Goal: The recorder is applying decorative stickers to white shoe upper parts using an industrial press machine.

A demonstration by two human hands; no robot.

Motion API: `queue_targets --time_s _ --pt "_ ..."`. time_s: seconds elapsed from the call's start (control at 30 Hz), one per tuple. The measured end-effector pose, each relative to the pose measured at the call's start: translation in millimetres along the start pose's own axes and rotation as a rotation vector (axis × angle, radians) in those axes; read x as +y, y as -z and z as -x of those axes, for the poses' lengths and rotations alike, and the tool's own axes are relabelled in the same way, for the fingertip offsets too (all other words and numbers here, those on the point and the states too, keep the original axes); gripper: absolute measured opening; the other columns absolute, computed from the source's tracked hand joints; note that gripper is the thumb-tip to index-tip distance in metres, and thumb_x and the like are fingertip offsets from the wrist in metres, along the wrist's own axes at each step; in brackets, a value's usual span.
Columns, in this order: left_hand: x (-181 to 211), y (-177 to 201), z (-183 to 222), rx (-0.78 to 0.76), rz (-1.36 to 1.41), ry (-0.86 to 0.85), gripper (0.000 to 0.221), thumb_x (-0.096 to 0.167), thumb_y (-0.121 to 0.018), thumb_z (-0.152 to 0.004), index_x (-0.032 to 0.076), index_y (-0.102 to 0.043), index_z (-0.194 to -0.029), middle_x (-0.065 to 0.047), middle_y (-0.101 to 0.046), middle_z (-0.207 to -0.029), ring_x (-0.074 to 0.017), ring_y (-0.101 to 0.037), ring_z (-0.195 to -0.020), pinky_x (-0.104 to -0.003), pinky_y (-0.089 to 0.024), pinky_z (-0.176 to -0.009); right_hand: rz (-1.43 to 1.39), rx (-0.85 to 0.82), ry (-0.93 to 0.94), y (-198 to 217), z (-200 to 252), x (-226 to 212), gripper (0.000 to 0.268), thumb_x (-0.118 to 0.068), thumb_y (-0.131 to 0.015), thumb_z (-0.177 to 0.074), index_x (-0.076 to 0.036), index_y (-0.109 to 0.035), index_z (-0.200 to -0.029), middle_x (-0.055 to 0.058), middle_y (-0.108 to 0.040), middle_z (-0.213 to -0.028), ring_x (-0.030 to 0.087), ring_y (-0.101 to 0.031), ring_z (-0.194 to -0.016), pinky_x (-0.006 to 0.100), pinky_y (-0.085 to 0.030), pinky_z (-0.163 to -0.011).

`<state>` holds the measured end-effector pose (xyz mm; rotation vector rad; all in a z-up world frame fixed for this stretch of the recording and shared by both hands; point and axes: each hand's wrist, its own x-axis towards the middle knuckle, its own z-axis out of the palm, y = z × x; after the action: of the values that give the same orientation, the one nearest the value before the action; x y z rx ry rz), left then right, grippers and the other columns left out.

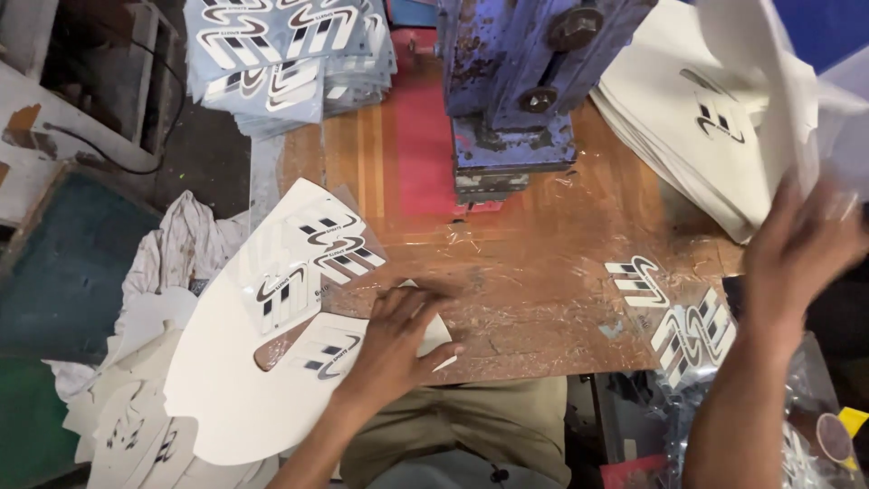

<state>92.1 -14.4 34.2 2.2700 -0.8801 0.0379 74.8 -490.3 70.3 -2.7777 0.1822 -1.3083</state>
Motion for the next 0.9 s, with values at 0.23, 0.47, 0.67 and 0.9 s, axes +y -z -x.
queue_targets --time_s 0.23,0.47,0.67,0.9 --pt "-59.6 41.1 -24.7 -0.099 1.063 0.267 0.088 0.059 -0.063 -0.093 0.011 -0.037 -0.161 -0.012 -0.056 -0.152 -0.0252 -0.061 -0.131 -0.039 -0.052 -0.100 -0.492 -0.641 -0.028 78.4 107.0 -181.1 0.041 0.005 -0.058 -0.089 -0.007 -0.070 -0.126 0.011 -0.071 -0.128 0.028 -0.069 -0.117 0.040 -0.056 -0.101" --pt "-40.4 47.0 -64.4 -0.413 0.522 0.337 0.101 0.075 -0.055 -0.087 0.012 -0.030 -0.163 -0.013 -0.057 -0.154 -0.0237 -0.059 -0.134 -0.040 -0.044 -0.110 -0.760 -0.805 0.224 69.8 89.2 -204.0 0.036 -0.018 -0.074 -0.086 -0.009 -0.074 -0.120 0.006 -0.069 -0.132 0.031 -0.060 -0.130 0.046 -0.046 -0.109" --pt "-18.6 -0.7 -63.1 -0.221 -0.361 0.267 0.122 0.083 -0.074 -0.063 0.008 -0.035 -0.151 -0.024 -0.038 -0.150 -0.0480 -0.045 -0.131 -0.060 -0.042 -0.094 -0.396 -0.655 0.170 10.7 53.3 -159.7 0.026 -0.035 -0.063 -0.100 -0.010 -0.068 -0.093 0.016 -0.050 -0.159 0.039 -0.036 -0.154 0.048 -0.027 -0.126" --pt "-71.4 12.5 -132.4 0.056 -0.358 0.282 0.113 0.080 -0.080 -0.060 0.002 -0.054 -0.138 -0.024 -0.051 -0.123 -0.0421 -0.049 -0.117 -0.057 -0.039 -0.088 -0.243 -0.708 0.257 -84.4 -4.9 -155.9 0.073 -0.056 -0.057 -0.100 0.001 -0.053 -0.145 0.028 -0.051 -0.149 0.043 -0.043 -0.143 0.050 -0.032 -0.121"
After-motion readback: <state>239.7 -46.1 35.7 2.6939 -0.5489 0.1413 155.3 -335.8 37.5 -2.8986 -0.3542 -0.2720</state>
